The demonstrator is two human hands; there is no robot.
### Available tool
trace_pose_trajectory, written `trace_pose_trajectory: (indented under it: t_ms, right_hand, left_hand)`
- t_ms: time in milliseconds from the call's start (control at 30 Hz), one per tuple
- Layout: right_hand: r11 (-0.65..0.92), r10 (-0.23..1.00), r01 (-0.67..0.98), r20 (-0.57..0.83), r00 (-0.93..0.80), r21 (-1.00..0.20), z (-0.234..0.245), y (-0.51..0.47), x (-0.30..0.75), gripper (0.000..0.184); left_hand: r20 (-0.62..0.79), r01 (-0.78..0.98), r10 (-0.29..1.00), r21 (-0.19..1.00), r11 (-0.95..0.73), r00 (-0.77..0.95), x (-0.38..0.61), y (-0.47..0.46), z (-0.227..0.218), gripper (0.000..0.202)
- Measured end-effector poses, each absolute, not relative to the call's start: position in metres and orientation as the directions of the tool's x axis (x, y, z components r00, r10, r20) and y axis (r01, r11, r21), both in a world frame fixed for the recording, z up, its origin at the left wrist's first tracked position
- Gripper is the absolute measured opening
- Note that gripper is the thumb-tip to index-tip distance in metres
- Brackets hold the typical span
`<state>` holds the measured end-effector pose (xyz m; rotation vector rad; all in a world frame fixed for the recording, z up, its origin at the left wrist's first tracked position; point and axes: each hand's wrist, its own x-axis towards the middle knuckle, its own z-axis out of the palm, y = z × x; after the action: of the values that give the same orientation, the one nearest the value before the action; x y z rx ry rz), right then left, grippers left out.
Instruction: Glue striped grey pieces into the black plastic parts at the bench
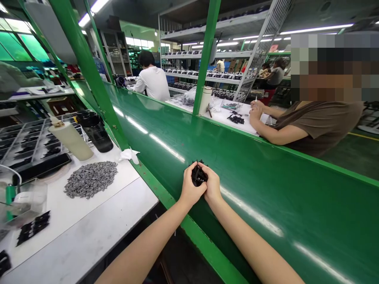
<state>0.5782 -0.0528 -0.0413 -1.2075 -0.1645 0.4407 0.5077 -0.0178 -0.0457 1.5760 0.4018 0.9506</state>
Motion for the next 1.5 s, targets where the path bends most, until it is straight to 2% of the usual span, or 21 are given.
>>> trace_pose_trajectory:
  t_ms: [167, 267, 467, 633, 733, 867, 1033, 1167, 1300, 1400, 1500]
  right_hand:
    - [0.328, 0.369, -0.184, -0.054, 0.928, -0.927, -0.035, -0.034, 0.564, 0.028]
    - [0.354, 0.372, -0.153, -0.011, 0.928, -0.923, -0.027, -0.021, 0.555, 0.028]
    - [0.440, 0.459, -0.116, 0.111, 0.881, -0.891, 0.002, 0.013, 0.517, 0.027]
    - [0.458, 0.626, -0.127, 0.217, 0.749, -0.880, 0.026, 0.051, 0.447, 0.025]
    - [0.426, 0.765, -0.227, 0.215, 0.607, -0.876, 0.030, 0.071, 0.390, 0.025]
    - [0.336, 0.901, -0.355, 0.187, 0.392, -0.873, 0.023, 0.090, 0.311, 0.026]
    - [0.171, 0.980, -0.478, 0.098, 0.173, -0.862, 0.000, 0.108, 0.230, 0.030]
    - [0.076, 0.996, -0.527, 0.038, 0.082, -0.846, -0.020, 0.120, 0.190, 0.033]
    - [0.055, 0.998, -0.526, 0.035, 0.049, -0.849, -0.027, 0.121, 0.166, 0.032]
    - [0.059, 0.998, -0.516, 0.061, 0.014, -0.855, -0.025, 0.114, 0.153, 0.030]
    - [0.080, 0.996, -0.508, 0.094, -0.002, -0.858, -0.016, 0.100, 0.143, 0.029]
  left_hand:
    - [0.275, -0.308, 0.844, 0.941, -0.138, 0.461, 0.511, -0.011, -0.038, 0.054]
    - [0.252, -0.334, 0.877, 0.936, -0.113, 0.409, 0.507, -0.001, -0.030, 0.050]
    - [0.400, -0.306, 0.853, 0.903, -0.303, 0.335, 0.466, 0.029, 0.000, 0.052]
    - [0.461, -0.200, 0.865, 0.883, -0.426, 0.196, 0.395, 0.061, 0.018, 0.052]
    - [0.483, -0.179, 0.875, 0.863, -0.473, 0.014, 0.339, 0.074, 0.016, 0.049]
    - [0.500, -0.034, 0.837, 0.854, -0.519, -0.224, 0.262, 0.081, 0.004, 0.047]
    - [0.485, 0.174, 0.742, 0.870, -0.461, -0.463, 0.186, 0.088, -0.017, 0.043]
    - [0.454, 0.232, 0.693, 0.889, -0.395, -0.560, 0.151, 0.093, -0.030, 0.041]
    - [0.424, 0.207, 0.672, 0.901, -0.381, -0.607, 0.127, 0.094, -0.036, 0.041]
    - [0.360, 0.094, 0.706, 0.917, -0.387, -0.609, 0.114, 0.088, -0.035, 0.040]
    - [0.312, 0.012, 0.688, 0.915, -0.404, -0.655, 0.106, 0.078, -0.028, 0.040]
